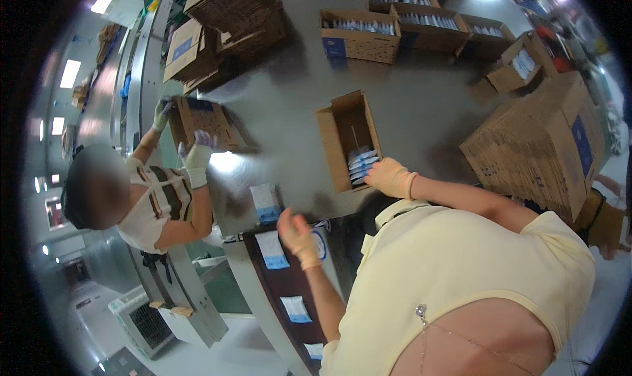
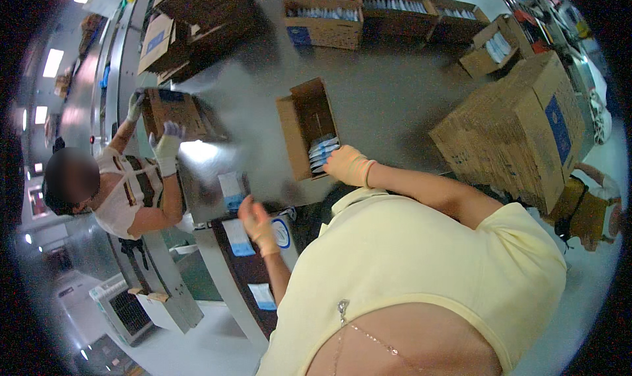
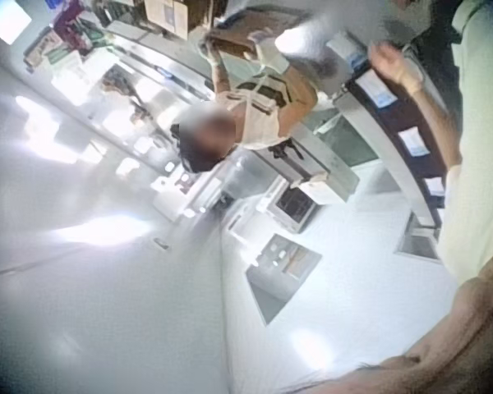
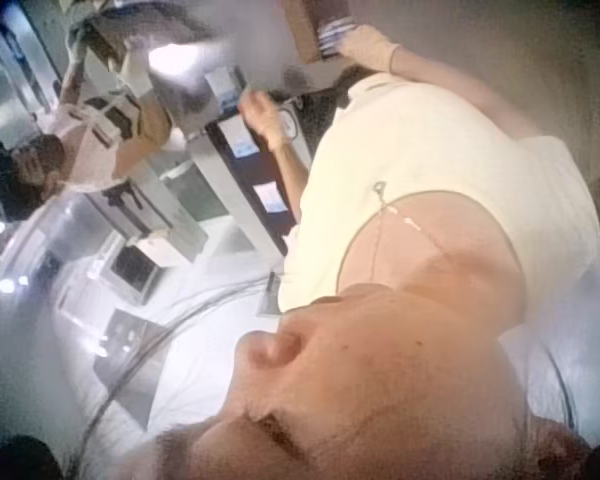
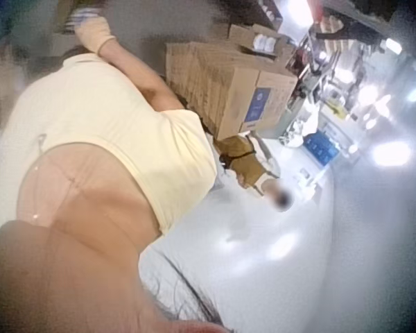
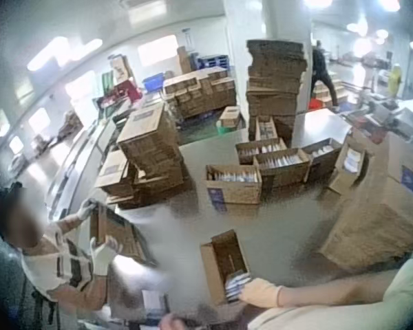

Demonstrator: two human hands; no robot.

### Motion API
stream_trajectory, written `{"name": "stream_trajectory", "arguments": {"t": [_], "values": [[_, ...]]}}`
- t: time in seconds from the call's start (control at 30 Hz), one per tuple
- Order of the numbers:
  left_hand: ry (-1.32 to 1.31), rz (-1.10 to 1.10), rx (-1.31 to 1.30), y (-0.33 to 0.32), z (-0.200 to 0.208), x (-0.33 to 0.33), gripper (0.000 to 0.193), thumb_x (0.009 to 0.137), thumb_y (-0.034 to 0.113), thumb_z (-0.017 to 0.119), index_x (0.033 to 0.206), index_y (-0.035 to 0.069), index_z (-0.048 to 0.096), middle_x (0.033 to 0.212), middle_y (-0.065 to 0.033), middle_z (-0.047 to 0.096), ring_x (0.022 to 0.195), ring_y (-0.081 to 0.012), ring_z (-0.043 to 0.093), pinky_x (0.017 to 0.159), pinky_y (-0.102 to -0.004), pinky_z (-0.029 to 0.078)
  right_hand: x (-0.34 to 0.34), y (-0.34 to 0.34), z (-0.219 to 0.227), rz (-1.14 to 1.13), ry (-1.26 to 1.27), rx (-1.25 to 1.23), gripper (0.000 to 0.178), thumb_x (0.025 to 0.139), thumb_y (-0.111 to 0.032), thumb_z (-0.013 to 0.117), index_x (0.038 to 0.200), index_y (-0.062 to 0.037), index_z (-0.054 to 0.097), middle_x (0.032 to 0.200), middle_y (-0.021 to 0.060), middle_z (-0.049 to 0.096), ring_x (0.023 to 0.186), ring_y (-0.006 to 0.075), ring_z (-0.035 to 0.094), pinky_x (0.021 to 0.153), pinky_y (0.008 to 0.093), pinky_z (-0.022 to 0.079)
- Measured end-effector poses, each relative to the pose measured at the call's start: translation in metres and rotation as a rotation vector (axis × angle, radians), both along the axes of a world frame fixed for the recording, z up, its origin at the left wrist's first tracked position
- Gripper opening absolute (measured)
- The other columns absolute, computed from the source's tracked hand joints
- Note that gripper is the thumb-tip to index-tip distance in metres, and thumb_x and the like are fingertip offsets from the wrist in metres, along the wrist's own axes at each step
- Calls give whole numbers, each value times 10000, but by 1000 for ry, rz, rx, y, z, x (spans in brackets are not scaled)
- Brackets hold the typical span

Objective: The person repeatedly picks up small blue and white packets from a table and places them into brown cardboard boxes. They then close the boxes and move them aside, continuing the process with new boxes and packets.

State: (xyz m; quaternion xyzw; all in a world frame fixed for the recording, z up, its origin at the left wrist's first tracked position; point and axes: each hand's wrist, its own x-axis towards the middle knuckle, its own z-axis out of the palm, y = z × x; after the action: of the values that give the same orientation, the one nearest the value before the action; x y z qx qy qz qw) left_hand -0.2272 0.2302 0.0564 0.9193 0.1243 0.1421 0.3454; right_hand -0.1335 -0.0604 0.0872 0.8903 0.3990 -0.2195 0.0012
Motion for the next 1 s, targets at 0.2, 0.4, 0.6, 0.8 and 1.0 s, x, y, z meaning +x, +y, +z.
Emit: {"name": "stream_trajectory", "arguments": {"t": [0.2,0.4,0.6,0.8,1.0], "values": [[183,451,-44,150,2,-50,304,861,85,579,1127,-63,578,1097,-189,605,1003,-293,581,905,-374,458,0,2,1,15,9,-57,171,830,-147,591,990,-130,651,972,35,656,969,216,623,763,366,518],[279,213,-277,213,-19,21,398,903,251,569,1171,-42,582,1159,-160,612,1044,-250,567,932,-329,422,2,0,3,19,13,-66,163,830,-154,583,984,-132,631,967,27,642,971,212,610,757,363,520],[550,133,-637,226,-32,93,487,868,358,622,1228,35,566,1103,-40,622,972,-154,583,824,-284,466,4,-5,3,-24,9,-47,147,830,-155,584,965,-122,631,965,29,643,977,212,612,759,358,521],[667,25,-905,249,-61,124,522,825,315,689,1211,-6,545,1119,-71,613,967,-193,595,867,-315,467,2,-7,0,-27,9,-93,130,829,-162,593,947,-131,638,937,23,654,944,208,628,763,352,519],[992,-207,-540,189,-83,140,614,704,263,800,1191,-8,545,1160,-156,607,991,-242,604,913,-359,460,1,-13,7,-52,6,-83,118,831,-160,590,927,-124,648,939,27,664,942,210,634,755,349,518]]}}
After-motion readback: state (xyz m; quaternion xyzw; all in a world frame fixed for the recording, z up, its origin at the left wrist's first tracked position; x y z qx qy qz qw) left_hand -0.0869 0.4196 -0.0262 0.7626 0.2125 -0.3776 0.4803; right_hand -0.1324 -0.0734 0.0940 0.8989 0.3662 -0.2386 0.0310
